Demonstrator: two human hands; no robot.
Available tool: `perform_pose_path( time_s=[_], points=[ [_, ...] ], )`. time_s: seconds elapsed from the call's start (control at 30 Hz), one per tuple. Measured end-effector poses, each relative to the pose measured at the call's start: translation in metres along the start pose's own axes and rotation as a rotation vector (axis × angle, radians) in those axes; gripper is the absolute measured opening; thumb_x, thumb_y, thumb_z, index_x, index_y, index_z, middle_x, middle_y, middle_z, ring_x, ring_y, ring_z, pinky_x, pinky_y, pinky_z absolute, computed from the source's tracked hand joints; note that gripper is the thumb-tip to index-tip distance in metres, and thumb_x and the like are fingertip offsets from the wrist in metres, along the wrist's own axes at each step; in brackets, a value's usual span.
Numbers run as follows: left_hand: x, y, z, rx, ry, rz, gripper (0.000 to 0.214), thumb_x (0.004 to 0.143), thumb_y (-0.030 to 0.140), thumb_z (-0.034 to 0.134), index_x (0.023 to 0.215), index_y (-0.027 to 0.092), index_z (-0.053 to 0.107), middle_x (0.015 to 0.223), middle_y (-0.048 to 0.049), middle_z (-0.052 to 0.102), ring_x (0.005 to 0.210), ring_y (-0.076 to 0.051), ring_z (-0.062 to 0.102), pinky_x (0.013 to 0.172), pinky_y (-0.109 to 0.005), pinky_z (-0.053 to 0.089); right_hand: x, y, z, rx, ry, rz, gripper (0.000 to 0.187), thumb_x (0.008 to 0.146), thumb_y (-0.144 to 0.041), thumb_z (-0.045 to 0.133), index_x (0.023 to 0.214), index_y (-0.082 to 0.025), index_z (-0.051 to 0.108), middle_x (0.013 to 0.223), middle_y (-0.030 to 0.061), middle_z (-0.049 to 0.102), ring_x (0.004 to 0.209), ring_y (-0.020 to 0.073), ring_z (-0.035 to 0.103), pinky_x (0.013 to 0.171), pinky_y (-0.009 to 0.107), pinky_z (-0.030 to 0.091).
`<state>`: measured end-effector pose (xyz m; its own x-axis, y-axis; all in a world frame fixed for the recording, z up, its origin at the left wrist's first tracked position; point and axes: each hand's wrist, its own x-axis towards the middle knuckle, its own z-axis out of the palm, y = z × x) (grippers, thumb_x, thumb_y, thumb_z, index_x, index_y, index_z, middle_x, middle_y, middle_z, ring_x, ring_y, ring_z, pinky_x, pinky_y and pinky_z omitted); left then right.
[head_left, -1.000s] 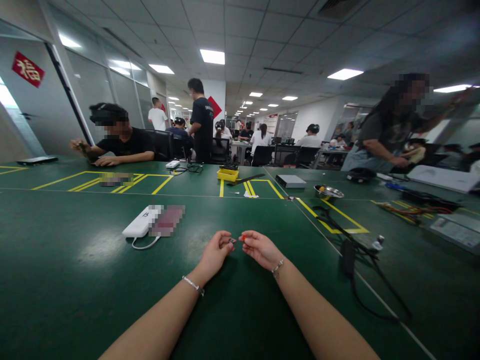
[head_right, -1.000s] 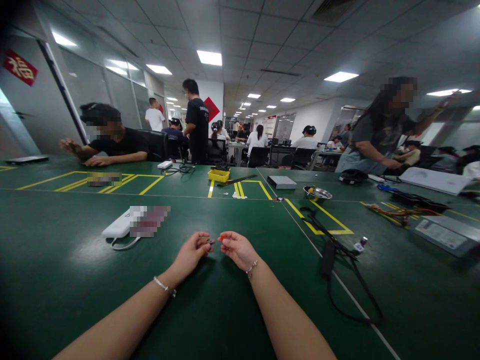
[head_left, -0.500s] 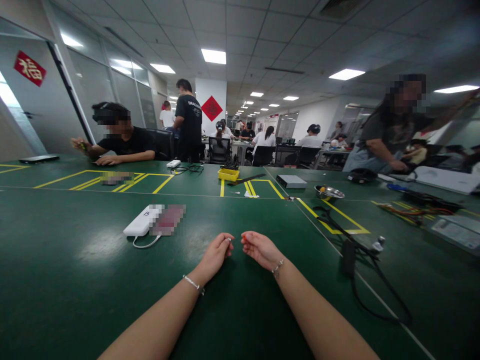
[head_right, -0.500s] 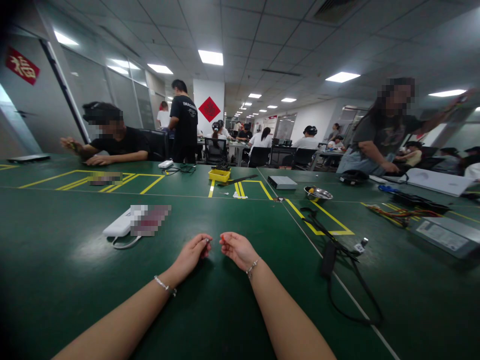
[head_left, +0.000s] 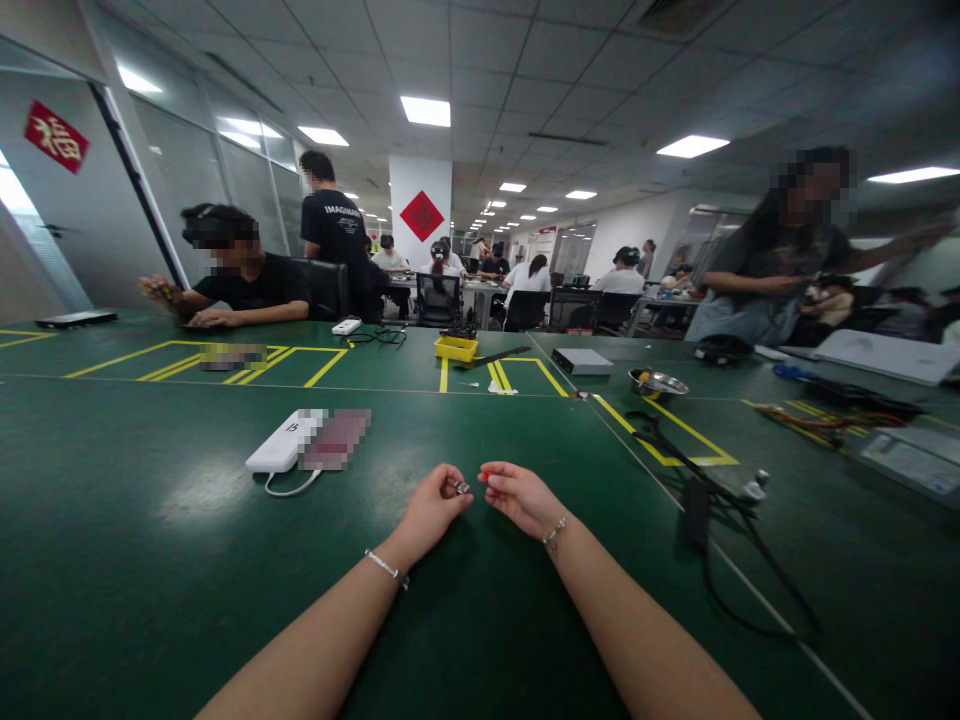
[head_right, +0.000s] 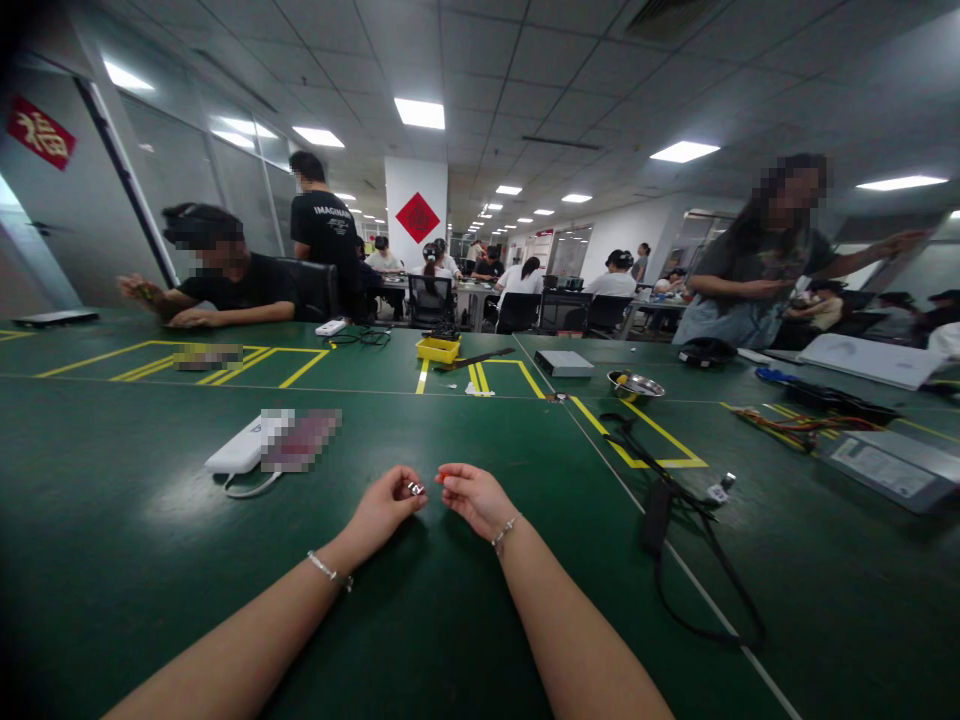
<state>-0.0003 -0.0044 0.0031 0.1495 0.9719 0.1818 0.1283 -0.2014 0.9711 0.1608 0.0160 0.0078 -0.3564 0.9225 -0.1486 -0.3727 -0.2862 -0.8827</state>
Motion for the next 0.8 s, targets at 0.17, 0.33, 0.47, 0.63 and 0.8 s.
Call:
perform_pose_path(
  time_s=[0.17, 0.33, 0.47, 0.63, 0.8],
  points=[
    [0.001, 0.000, -0.004, 0.106, -0.013, 0.035, 0.028, 0.064, 0.020, 0.053, 0.091, 0.017, 0.058, 0.078, -0.0026, 0.057, 0.062, -0.011, 0.050, 0.060, -0.023, 0.039, 0.000, 0.000, 0.003, -0.044, 0.036, -0.040, 0.024, 0.055, -0.017, 0.066, 0.076, -0.016, 0.055, 0.072, 0.0006, 0.059, 0.055, 0.0056, 0.051, 0.061, 0.023, 0.040],
    [0.000, 0.003, -0.004, 0.040, -0.052, -0.005, 0.036, 0.066, 0.022, 0.053, 0.102, 0.017, 0.054, 0.076, -0.0028, 0.059, 0.066, -0.013, 0.053, 0.064, -0.026, 0.041, 0.000, 0.001, 0.015, -0.270, 0.099, -0.161, 0.023, 0.055, -0.025, 0.065, 0.074, -0.015, 0.057, 0.066, -0.0002, 0.059, 0.056, 0.0077, 0.050, 0.061, 0.024, 0.039],
    [0.000, 0.004, -0.001, -0.141, -0.130, -0.050, 0.030, 0.068, 0.022, 0.051, 0.096, 0.014, 0.053, 0.074, -0.0028, 0.059, 0.065, -0.012, 0.054, 0.063, -0.025, 0.042, -0.001, 0.001, 0.022, -0.379, 0.084, -0.267, 0.020, 0.058, -0.027, 0.062, 0.075, -0.016, 0.060, 0.066, 0.0003, 0.060, 0.061, 0.0107, 0.053, 0.064, 0.026, 0.040],
    [-0.001, 0.004, -0.001, -0.201, -0.183, -0.085, 0.023, 0.067, 0.023, 0.055, 0.088, 0.013, 0.052, 0.076, -0.0046, 0.061, 0.065, -0.011, 0.055, 0.062, -0.024, 0.042, 0.001, 0.001, 0.019, -0.519, 0.134, -0.350, 0.018, 0.059, -0.026, 0.060, 0.076, -0.018, 0.062, 0.070, 0.0013, 0.062, 0.063, 0.0127, 0.054, 0.065, 0.028, 0.041],
    [-0.001, 0.001, 0.000, -0.218, -0.177, -0.084, 0.021, 0.066, 0.024, 0.057, 0.083, 0.013, 0.050, 0.077, -0.0042, 0.061, 0.064, -0.010, 0.056, 0.062, -0.023, 0.042, 0.003, 0.003, 0.018, -0.612, 0.093, -0.374, 0.018, 0.060, -0.027, 0.058, 0.075, -0.020, 0.065, 0.072, 0.0020, 0.064, 0.071, 0.0161, 0.056, 0.071, 0.032, 0.042]
  ],
)
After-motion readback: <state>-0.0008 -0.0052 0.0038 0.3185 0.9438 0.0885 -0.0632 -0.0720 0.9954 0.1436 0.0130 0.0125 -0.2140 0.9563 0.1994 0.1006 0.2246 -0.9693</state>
